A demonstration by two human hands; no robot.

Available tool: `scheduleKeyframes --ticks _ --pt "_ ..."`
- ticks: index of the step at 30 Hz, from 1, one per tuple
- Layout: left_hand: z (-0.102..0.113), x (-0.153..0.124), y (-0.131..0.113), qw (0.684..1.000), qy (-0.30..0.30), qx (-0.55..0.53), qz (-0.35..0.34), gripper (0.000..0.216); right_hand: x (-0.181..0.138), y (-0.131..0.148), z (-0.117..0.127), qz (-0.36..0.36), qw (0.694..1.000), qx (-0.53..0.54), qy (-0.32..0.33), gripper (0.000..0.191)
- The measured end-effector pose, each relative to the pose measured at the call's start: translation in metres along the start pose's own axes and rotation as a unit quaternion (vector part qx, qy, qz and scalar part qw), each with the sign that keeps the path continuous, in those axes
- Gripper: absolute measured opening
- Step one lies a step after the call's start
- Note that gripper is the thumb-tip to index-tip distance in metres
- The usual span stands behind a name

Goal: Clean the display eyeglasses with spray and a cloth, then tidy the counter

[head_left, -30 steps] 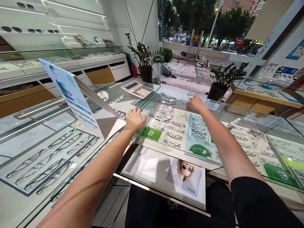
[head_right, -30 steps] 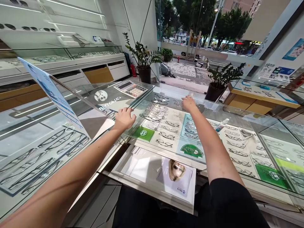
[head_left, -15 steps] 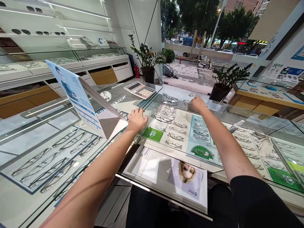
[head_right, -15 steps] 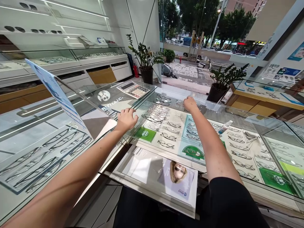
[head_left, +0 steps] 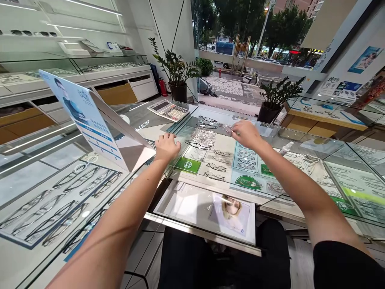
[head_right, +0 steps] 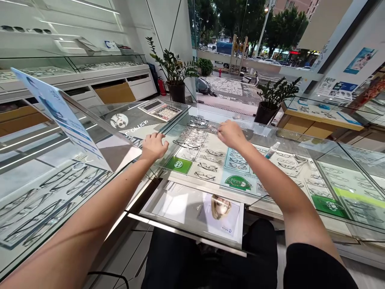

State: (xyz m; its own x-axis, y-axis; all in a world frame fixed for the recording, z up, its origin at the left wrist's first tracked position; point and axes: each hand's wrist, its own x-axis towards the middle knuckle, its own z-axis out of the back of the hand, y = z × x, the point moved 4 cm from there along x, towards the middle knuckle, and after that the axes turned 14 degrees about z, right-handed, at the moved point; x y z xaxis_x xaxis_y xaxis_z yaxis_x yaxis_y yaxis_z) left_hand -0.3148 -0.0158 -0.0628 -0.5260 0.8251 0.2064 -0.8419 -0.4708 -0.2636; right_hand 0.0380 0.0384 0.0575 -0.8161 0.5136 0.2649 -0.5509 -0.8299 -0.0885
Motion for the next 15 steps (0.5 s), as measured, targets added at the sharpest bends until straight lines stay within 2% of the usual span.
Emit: scheduleKeyframes --ticks 3,5,7,9,11,15 --pt "-0.001 -0.001 0.0 1.0 -0.006 0.005 -0.002 0.058 -0.031 0.07 0.018 0.053 0.99 0.127 0.031 0.029" --pt "-0.001 -0.001 0.0 1.0 -0.008 0.003 -0.004 0.057 -0.055 0.117 0.017 0.076 0.969 0.22 0.08 0.029" --pt "-0.002 -0.001 0.0 1.0 -0.008 -0.002 -0.006 0.057 -0.078 0.154 0.004 0.074 0.95 0.278 0.12 0.028" --pt "-0.003 -0.001 0.001 1.0 -0.007 -0.006 -0.009 0.058 -0.096 0.182 -0.021 0.077 0.941 0.291 0.157 0.025" --pt "-0.003 -0.001 0.001 1.0 -0.008 -0.011 -0.012 0.058 -0.106 0.198 -0.055 0.072 0.939 0.285 0.179 0.025" --pt "-0.001 -0.002 0.0 0.999 -0.007 -0.025 -0.022 0.057 -0.095 0.198 -0.129 0.014 0.963 0.183 0.199 0.026"
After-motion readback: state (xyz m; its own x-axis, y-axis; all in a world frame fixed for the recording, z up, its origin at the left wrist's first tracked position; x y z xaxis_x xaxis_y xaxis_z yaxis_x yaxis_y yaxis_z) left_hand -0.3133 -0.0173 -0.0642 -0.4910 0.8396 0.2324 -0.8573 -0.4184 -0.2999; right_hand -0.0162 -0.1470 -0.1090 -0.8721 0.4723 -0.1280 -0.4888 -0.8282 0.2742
